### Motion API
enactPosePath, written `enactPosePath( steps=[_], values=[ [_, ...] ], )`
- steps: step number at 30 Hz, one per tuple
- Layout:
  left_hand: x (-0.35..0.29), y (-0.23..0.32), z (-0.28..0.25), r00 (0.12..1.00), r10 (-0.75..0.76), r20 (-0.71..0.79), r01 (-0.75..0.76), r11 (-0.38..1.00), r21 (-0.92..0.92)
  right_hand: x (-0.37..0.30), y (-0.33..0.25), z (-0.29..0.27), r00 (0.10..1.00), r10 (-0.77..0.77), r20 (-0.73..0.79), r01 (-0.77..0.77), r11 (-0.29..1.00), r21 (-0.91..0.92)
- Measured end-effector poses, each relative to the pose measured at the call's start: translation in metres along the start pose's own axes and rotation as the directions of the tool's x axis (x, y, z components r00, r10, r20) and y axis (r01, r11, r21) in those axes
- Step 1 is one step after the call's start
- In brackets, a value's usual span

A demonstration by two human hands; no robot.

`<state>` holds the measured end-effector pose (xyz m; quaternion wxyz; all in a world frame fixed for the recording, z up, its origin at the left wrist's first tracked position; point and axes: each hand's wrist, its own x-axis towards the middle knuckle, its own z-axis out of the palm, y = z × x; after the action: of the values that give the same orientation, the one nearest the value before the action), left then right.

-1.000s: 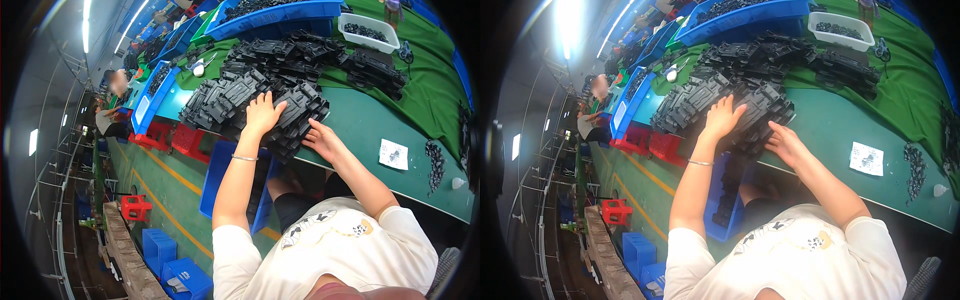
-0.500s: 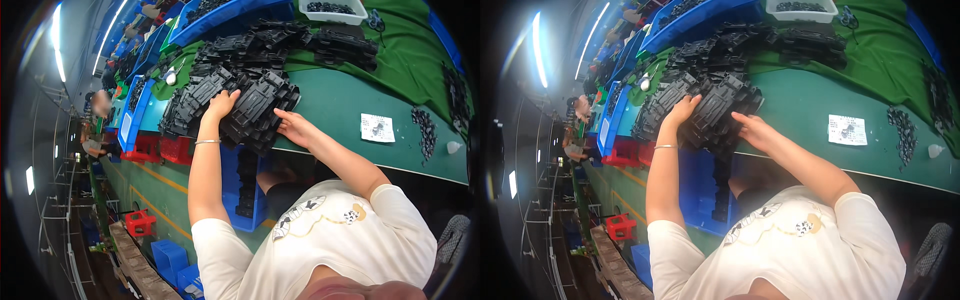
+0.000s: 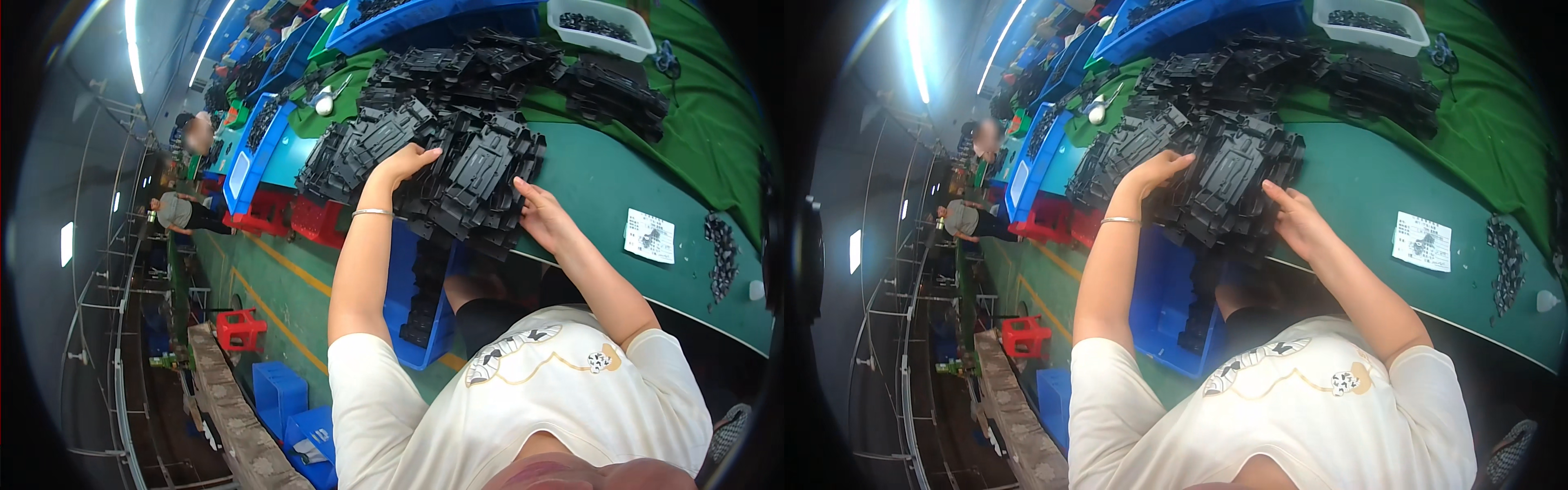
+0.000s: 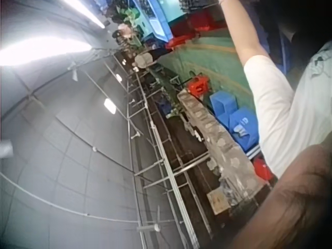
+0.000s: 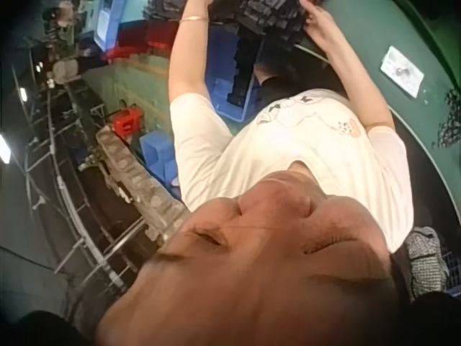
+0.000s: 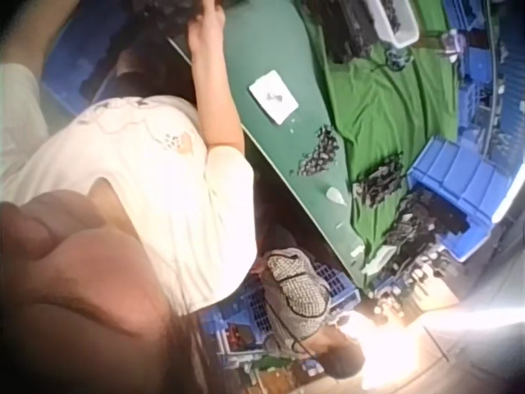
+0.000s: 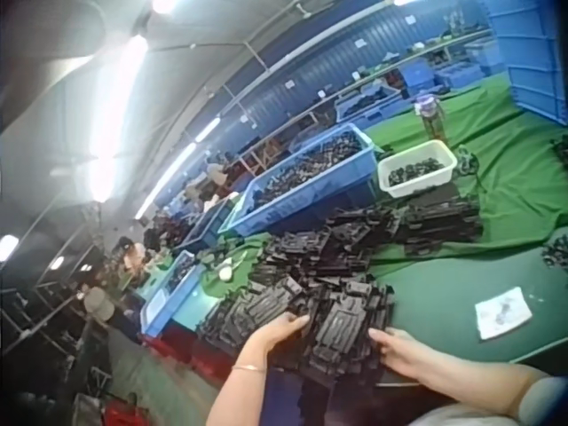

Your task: Picking up toy car chassis from a table and placing them into a blue plastic bin.

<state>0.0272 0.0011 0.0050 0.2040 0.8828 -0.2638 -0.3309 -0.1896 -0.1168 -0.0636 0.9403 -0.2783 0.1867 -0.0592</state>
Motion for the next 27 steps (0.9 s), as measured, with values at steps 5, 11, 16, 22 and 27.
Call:
enactPosePath(
  steps=[5,11,16,22,27],
  values=[
    [0.002,-0.017,0.002,0.986,-0.130,0.107,0.143,0.982,-0.120,0.002,-0.004,0.003,0.999,0.039,0.024,-0.038,0.998,-0.043],
    [-0.015,-0.004,0.013,0.953,-0.140,0.268,0.215,0.938,-0.273,-0.007,-0.010,0.001,0.999,0.035,0.017,-0.033,0.994,-0.105],
    [-0.019,-0.008,0.033,0.973,-0.141,0.185,0.218,0.834,-0.508,-0.016,-0.008,-0.006,0.995,0.050,-0.085,-0.068,0.972,-0.225],
    [-0.031,0.012,0.035,0.948,-0.016,0.319,0.214,0.774,-0.596,-0.028,-0.019,-0.001,0.990,0.000,-0.138,-0.041,0.955,-0.294],
    [-0.047,0.038,0.049,0.976,-0.033,0.216,0.147,0.833,-0.534,-0.052,-0.039,0.012,0.958,-0.084,-0.273,-0.038,0.909,-0.415]
  ],
)
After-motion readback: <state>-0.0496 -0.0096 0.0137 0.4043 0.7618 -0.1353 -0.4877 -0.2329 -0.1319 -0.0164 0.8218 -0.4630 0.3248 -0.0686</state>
